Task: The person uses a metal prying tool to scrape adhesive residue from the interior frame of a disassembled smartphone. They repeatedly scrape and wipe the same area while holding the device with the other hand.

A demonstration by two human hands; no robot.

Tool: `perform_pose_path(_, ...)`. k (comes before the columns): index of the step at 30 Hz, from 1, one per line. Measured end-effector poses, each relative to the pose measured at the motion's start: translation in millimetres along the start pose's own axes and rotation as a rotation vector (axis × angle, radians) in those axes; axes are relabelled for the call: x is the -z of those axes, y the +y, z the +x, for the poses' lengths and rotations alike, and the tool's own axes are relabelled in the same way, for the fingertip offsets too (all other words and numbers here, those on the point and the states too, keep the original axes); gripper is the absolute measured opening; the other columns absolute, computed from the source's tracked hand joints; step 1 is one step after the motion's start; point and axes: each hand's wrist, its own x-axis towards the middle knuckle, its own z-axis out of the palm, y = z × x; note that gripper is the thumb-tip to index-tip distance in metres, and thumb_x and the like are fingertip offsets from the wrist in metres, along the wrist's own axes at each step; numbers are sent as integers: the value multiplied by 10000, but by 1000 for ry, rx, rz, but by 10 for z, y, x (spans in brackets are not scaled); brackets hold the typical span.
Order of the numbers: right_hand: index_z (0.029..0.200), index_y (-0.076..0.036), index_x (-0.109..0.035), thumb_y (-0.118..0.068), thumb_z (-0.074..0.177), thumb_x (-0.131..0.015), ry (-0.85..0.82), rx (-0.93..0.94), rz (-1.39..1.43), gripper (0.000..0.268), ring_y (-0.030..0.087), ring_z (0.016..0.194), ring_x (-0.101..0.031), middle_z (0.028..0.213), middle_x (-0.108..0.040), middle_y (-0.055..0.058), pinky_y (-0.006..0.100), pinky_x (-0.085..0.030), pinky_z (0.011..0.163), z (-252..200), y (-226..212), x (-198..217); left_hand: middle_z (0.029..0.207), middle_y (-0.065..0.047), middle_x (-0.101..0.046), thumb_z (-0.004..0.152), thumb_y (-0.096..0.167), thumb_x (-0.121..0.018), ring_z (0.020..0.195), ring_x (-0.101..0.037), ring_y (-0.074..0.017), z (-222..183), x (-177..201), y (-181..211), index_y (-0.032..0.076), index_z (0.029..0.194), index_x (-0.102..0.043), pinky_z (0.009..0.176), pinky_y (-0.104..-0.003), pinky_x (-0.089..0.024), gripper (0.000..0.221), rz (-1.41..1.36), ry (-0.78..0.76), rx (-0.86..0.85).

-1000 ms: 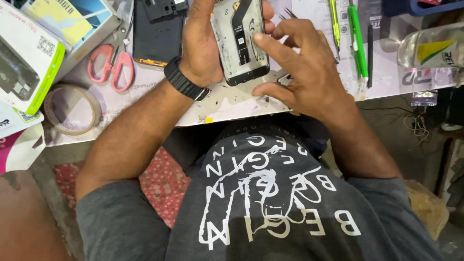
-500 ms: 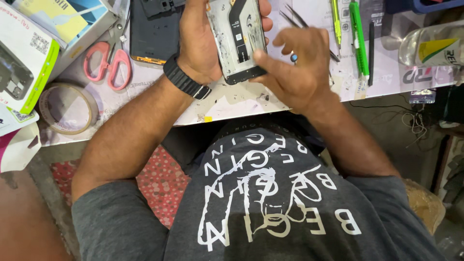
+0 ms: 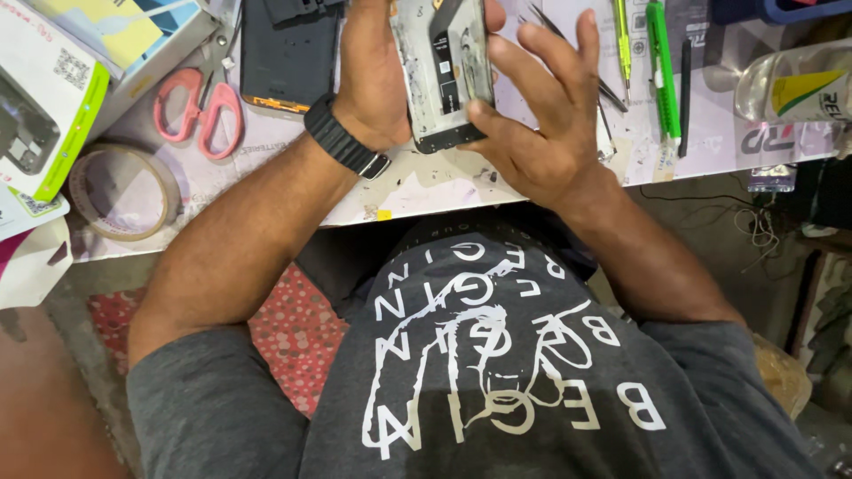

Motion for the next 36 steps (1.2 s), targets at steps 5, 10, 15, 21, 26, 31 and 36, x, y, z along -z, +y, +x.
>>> perform_pose_path(5, 1260, -120, -708, -408, 994, -806, -92, -116, -18, 404, 448, 1545, -244, 1639, -300, 282, 743, -51, 1238, -78, -12, 64, 1121, -164, -703, 1030, 655, -335, 1002, -721, -232, 27, 54, -18, -32, 1254, -650, 825, -390, -614, 788, -90, 22, 42)
perform_pose_path(10, 1453, -193, -665, -378, 1026, -789, -116, -132, -190, 482, 414, 1554, -215, 1671, -303, 214, 729, -10, 1225, -99, -135, -8, 1162, -174, -701, 1035, 665, -331, 1030, -724, -254, 22, 22, 3, -26, 1249, -638, 867, -428, -633, 785, -20, 136, 16)
perform_pose_path(15, 1663, -243, -424, -297, 1050, -710, -246, -172, -245, 678, 439, 1581, -115, 1718, -166, 218, 734, 45, 1208, -182, -214, -13, 1120, -169, -711, 1008, 664, -309, 1014, -732, -265, 5, 8, 26, -27, 1205, -651, 830, -425, -633, 796, -60, 129, 24)
perform_pose_path(21, 1683, -161, -231, -54, 957, -675, -272, -176, -300, 857, 444, 1603, -10, 1733, -16, 240, 723, 75, 1199, -50, -187, -45, 1069, -163, -713, 999, 708, -322, 975, -728, -258, 8, 41, 21, -61, 1199, -665, 870, -432, -632, 865, -84, 81, 56)
perform_pose_path(26, 1673, -146, -282, -64, 984, -683, -218, -201, -262, 802, 434, 1604, -35, 1719, -75, 245, 687, 53, 1236, 96, -148, -99, 1060, -157, -704, 1024, 645, -402, 926, -724, -264, 18, -32, 14, -13, 1251, -630, 853, -384, -612, 733, -173, 64, 30)
perform_pose_path(31, 1520, -115, -486, -104, 1015, -762, -99, -161, -82, 576, 431, 1578, -197, 1670, -279, 232, 656, -63, 1294, 84, -99, -73, 1048, -151, -728, 1022, 660, -403, 922, -735, -260, -7, -89, 18, -5, 1221, -646, 822, -390, -607, 736, -101, 93, 29)
perform_pose_path(36, 1400, -153, -496, -356, 973, -843, -222, -114, 62, 586, 387, 1606, -190, 1700, -251, 202, 676, -20, 1306, 86, -39, 92, 1156, -129, -706, 1049, 647, -388, 1041, -718, -232, 23, -33, -33, 3, 1294, -624, 949, -428, -614, 728, -81, 66, -14)
